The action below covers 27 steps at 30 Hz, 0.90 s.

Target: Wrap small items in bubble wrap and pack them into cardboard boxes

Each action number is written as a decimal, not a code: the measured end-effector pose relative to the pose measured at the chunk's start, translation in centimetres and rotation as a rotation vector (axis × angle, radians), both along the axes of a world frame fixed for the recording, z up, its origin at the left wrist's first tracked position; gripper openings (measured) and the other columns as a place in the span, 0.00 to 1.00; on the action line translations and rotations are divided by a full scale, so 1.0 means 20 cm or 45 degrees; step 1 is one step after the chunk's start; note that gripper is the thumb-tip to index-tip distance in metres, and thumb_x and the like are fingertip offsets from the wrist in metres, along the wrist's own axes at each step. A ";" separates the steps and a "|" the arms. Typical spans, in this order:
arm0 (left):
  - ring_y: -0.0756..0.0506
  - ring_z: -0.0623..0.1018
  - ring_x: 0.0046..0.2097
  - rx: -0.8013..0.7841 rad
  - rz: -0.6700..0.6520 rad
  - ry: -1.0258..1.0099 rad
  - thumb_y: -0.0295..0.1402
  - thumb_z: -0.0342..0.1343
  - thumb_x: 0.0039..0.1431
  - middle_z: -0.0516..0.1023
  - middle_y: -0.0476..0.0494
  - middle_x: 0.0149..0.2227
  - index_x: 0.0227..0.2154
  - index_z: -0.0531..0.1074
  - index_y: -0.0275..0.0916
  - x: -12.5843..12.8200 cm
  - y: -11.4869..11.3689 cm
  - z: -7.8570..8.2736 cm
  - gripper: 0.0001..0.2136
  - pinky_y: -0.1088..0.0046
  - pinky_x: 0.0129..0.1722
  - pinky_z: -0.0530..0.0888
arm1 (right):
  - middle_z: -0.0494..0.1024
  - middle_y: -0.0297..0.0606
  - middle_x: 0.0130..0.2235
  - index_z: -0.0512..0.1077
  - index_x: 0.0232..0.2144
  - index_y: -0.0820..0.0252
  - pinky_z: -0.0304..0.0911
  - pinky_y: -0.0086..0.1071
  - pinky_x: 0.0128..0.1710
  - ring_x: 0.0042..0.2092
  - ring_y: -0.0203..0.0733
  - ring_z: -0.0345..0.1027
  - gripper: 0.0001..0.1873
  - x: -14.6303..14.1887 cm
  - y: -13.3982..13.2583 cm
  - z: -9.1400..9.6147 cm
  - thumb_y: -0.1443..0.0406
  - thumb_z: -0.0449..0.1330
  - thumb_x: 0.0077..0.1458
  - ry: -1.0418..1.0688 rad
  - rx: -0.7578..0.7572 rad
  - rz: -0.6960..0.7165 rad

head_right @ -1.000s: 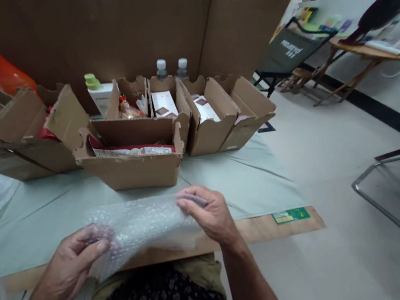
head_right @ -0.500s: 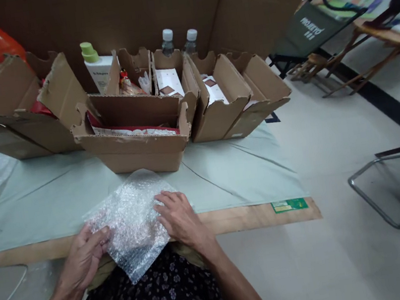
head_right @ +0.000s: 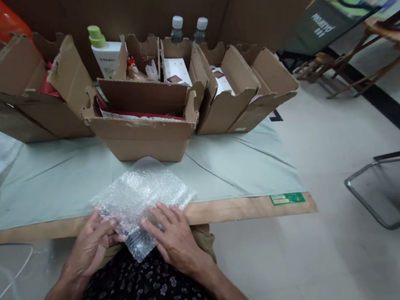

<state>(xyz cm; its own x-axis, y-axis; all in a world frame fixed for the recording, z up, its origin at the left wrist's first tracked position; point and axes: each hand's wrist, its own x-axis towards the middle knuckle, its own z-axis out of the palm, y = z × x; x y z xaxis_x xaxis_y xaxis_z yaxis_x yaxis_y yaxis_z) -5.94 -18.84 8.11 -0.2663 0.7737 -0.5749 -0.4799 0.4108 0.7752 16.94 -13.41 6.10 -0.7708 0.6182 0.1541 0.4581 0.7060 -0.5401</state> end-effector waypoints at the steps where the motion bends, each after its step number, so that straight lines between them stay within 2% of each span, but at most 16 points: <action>1: 0.45 0.81 0.35 0.018 -0.002 -0.021 0.38 0.69 0.50 0.76 0.48 0.37 0.54 0.63 0.41 -0.01 -0.01 0.01 0.31 0.71 0.29 0.80 | 0.75 0.43 0.62 0.72 0.60 0.52 0.58 0.59 0.65 0.67 0.54 0.61 0.28 -0.03 -0.01 -0.03 0.74 0.57 0.59 0.155 -0.046 -0.101; 3: 0.41 0.82 0.39 0.088 0.027 0.026 0.38 0.67 0.51 0.76 0.45 0.40 0.59 0.59 0.42 -0.04 -0.02 0.00 0.34 0.67 0.32 0.81 | 0.83 0.40 0.52 0.78 0.52 0.51 0.68 0.54 0.57 0.57 0.50 0.73 0.20 -0.04 0.00 -0.07 0.71 0.54 0.64 0.477 -0.278 -0.397; 6: 0.37 0.79 0.53 0.268 0.095 0.406 0.35 0.64 0.50 0.74 0.36 0.53 0.65 0.55 0.44 -0.11 0.00 -0.06 0.39 0.59 0.45 0.80 | 0.85 0.40 0.45 0.81 0.45 0.54 0.74 0.45 0.50 0.47 0.46 0.78 0.13 0.01 0.05 -0.09 0.60 0.58 0.66 0.780 -0.786 -0.789; 9: 0.35 0.71 0.63 0.355 -0.035 0.732 0.33 0.62 0.48 0.67 0.32 0.63 0.69 0.53 0.43 -0.14 0.05 -0.13 0.43 0.53 0.62 0.69 | 0.86 0.40 0.42 0.82 0.40 0.58 0.72 0.43 0.51 0.45 0.47 0.79 0.15 0.08 0.11 -0.07 0.54 0.65 0.59 0.882 -1.025 -0.879; 11: 0.36 0.71 0.63 0.332 -0.195 0.769 0.34 0.61 0.50 0.68 0.32 0.63 0.70 0.51 0.41 -0.13 0.10 -0.15 0.44 0.52 0.65 0.64 | 0.86 0.41 0.41 0.82 0.39 0.59 0.72 0.42 0.51 0.44 0.47 0.78 0.16 0.10 0.13 -0.06 0.53 0.67 0.57 0.865 -1.064 -0.855; 14: 0.40 0.76 0.53 0.237 -0.286 0.888 0.37 0.59 0.55 0.77 0.37 0.52 0.70 0.54 0.36 -0.09 0.15 -0.14 0.40 0.57 0.60 0.68 | 0.85 0.40 0.40 0.81 0.39 0.59 0.72 0.40 0.47 0.41 0.46 0.78 0.16 0.09 0.14 -0.05 0.53 0.65 0.58 0.770 -0.984 -0.848; 16: 0.43 0.78 0.44 0.185 -0.321 1.070 0.40 0.58 0.57 0.79 0.44 0.40 0.68 0.57 0.36 -0.08 0.18 -0.12 0.37 0.60 0.54 0.71 | 0.84 0.41 0.40 0.79 0.41 0.59 0.72 0.40 0.45 0.41 0.46 0.77 0.15 0.08 0.14 -0.06 0.55 0.63 0.60 0.640 -0.784 -0.897; 18: 0.43 0.76 0.38 0.166 -0.395 1.249 0.40 0.56 0.57 0.77 0.48 0.33 0.66 0.62 0.36 -0.08 0.21 -0.12 0.34 0.60 0.50 0.72 | 0.83 0.43 0.44 0.78 0.47 0.59 0.71 0.42 0.46 0.42 0.48 0.76 0.16 0.08 0.13 -0.06 0.57 0.61 0.61 0.436 -0.499 -0.943; 20: 0.41 0.76 0.37 0.156 -0.482 1.399 0.39 0.57 0.56 0.77 0.47 0.31 0.64 0.66 0.36 -0.08 0.24 -0.13 0.31 0.59 0.48 0.72 | 0.82 0.46 0.45 0.75 0.53 0.60 0.69 0.46 0.48 0.44 0.51 0.74 0.21 0.09 0.12 -0.06 0.60 0.59 0.60 0.197 -0.245 -0.941; 22: 0.40 0.76 0.36 0.141 -0.575 1.529 0.38 0.57 0.56 0.77 0.46 0.31 0.62 0.68 0.37 -0.09 0.26 -0.14 0.30 0.58 0.47 0.71 | 0.82 0.47 0.43 0.73 0.57 0.62 0.68 0.49 0.48 0.44 0.54 0.73 0.24 0.13 0.12 -0.05 0.61 0.59 0.60 -0.019 -0.094 -0.899; 24: 0.38 0.76 0.37 0.152 -0.650 1.657 0.37 0.57 0.58 0.76 0.44 0.31 0.62 0.69 0.37 -0.10 0.27 -0.15 0.28 0.58 0.46 0.71 | 0.81 0.48 0.42 0.71 0.59 0.62 0.67 0.50 0.47 0.43 0.55 0.72 0.26 0.17 0.13 -0.04 0.60 0.59 0.60 -0.159 -0.022 -0.858; 27: 0.35 0.76 0.41 0.185 -0.650 1.811 0.39 0.58 0.58 0.78 0.40 0.36 0.60 0.70 0.37 -0.12 0.27 -0.15 0.27 0.56 0.47 0.71 | 0.78 0.52 0.53 0.65 0.63 0.60 0.64 0.53 0.52 0.52 0.59 0.70 0.31 0.21 0.18 -0.04 0.55 0.59 0.61 -0.183 0.050 -0.829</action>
<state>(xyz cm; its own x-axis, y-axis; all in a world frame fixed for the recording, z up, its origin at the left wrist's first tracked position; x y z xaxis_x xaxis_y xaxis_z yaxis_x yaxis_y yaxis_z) -8.33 -13.36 5.06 -0.2110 0.9775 0.0084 0.8451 0.1781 0.5042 21.22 -9.91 5.38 -0.2563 0.9604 0.1095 0.8630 0.2784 -0.4216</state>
